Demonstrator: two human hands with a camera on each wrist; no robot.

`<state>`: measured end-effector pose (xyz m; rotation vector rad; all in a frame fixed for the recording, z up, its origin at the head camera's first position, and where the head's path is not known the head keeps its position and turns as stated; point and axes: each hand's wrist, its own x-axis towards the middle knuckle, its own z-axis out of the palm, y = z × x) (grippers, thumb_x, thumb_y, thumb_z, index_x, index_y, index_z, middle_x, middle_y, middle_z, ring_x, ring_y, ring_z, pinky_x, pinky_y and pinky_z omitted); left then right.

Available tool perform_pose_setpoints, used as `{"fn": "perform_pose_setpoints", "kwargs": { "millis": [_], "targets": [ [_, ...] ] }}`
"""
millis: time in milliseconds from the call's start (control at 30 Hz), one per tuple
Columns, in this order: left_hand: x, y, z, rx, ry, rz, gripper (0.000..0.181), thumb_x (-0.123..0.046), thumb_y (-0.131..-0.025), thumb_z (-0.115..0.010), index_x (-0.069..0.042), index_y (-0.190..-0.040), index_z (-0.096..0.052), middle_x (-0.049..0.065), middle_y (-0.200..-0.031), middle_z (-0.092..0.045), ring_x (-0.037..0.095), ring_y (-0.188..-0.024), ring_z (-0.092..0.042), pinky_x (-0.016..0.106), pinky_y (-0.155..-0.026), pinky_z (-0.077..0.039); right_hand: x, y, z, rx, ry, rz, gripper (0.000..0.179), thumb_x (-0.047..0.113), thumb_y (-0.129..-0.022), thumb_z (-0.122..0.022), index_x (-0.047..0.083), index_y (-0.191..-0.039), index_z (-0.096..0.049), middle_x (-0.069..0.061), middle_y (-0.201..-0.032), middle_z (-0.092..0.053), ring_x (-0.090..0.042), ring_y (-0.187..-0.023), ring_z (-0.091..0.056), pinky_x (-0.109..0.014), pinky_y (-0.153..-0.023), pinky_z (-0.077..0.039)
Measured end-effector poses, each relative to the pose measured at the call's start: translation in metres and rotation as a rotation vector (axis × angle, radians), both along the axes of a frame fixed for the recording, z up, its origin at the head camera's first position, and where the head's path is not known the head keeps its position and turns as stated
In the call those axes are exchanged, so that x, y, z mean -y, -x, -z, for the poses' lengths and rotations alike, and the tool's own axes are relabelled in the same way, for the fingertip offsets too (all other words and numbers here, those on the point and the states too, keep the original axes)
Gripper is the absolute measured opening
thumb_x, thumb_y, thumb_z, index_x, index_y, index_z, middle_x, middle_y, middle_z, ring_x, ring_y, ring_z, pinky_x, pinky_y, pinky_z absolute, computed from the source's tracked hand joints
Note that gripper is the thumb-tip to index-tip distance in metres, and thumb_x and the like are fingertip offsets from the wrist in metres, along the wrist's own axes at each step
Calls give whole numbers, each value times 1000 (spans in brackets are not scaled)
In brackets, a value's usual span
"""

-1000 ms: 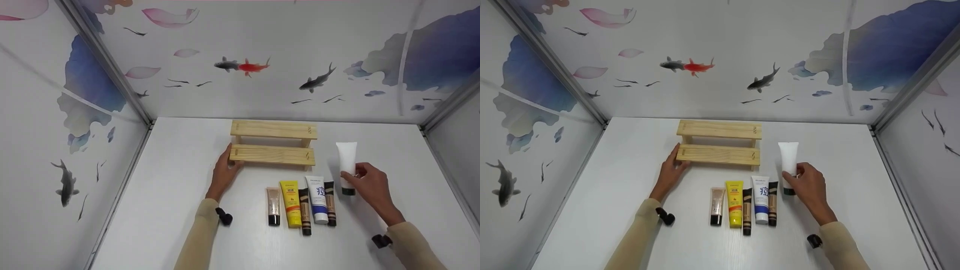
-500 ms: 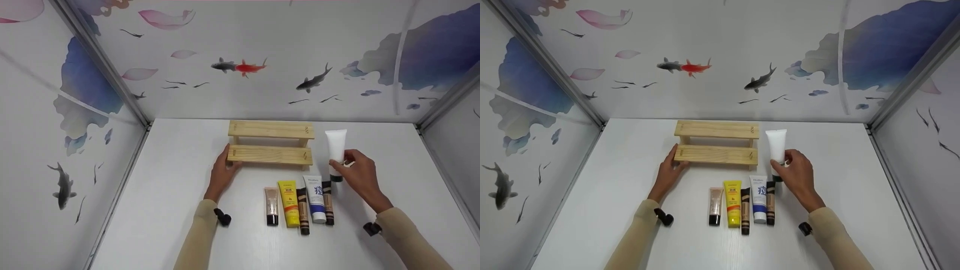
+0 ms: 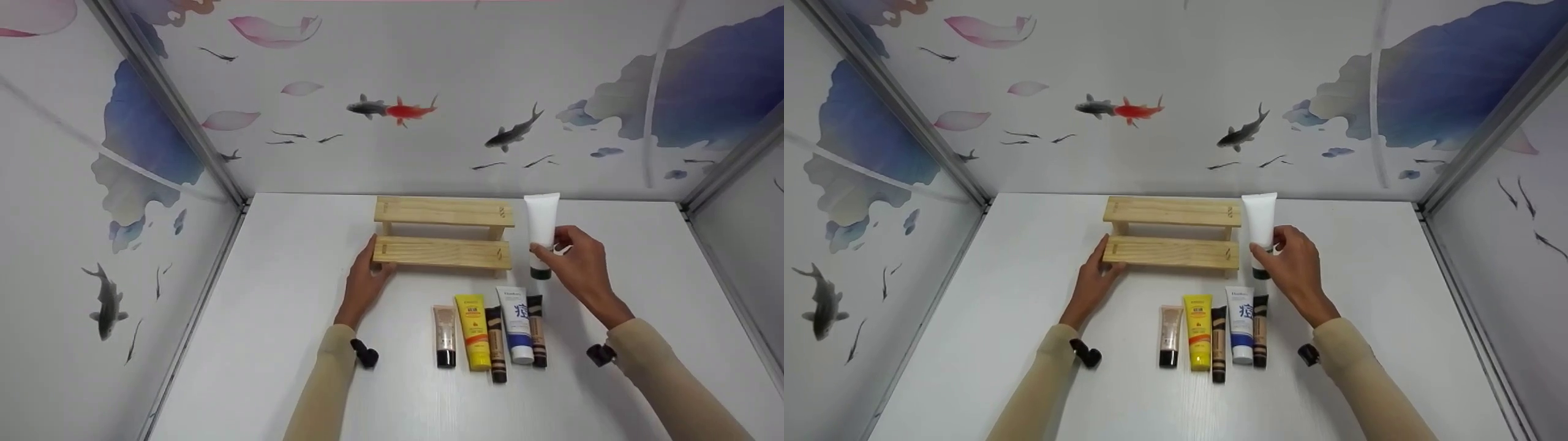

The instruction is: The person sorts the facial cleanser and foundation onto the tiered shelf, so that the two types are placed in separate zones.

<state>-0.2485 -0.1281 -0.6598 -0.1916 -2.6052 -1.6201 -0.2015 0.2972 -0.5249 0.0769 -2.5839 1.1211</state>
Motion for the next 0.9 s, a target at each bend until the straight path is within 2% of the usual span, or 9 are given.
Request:
{"fn": "perform_pose_setpoints", "kwargs": {
  "millis": [233,567,900],
  "targets": [
    [1,1,2,-9,-3,0,94,-61,-104,-70,-20,-177,-27,9,-177,-38,29,-163,-35,50,-132,-29,11,8,-11,-16,10,-18,51,25,-98,-88,-7,-133,-68,-23,-116,-73,-33,-101,-64,-14,-82,-44],
    [-1,0,3,2,16,-13,94,-60,-104,-70,-19,-177,-28,9,-177,-37,30,-163,-34,50,-132,-29,28,23,-18,-30,17,-56,47,19,-98,-87,-6,-132,-67,-21,-117,-72,-32,-102,-63,-33,-87,-49],
    [0,-2,-2,-1,23,-11,95,-60,-103,-73,-21,-177,-28,11,-176,-38,31,-162,-35,53,-130,-31,44,34,-26,-81,28,-84,44,17,-95,-89,-7,-126,-71,-21,-111,-74,-34,-97,-65,-39,-86,-49]
  ]
}}
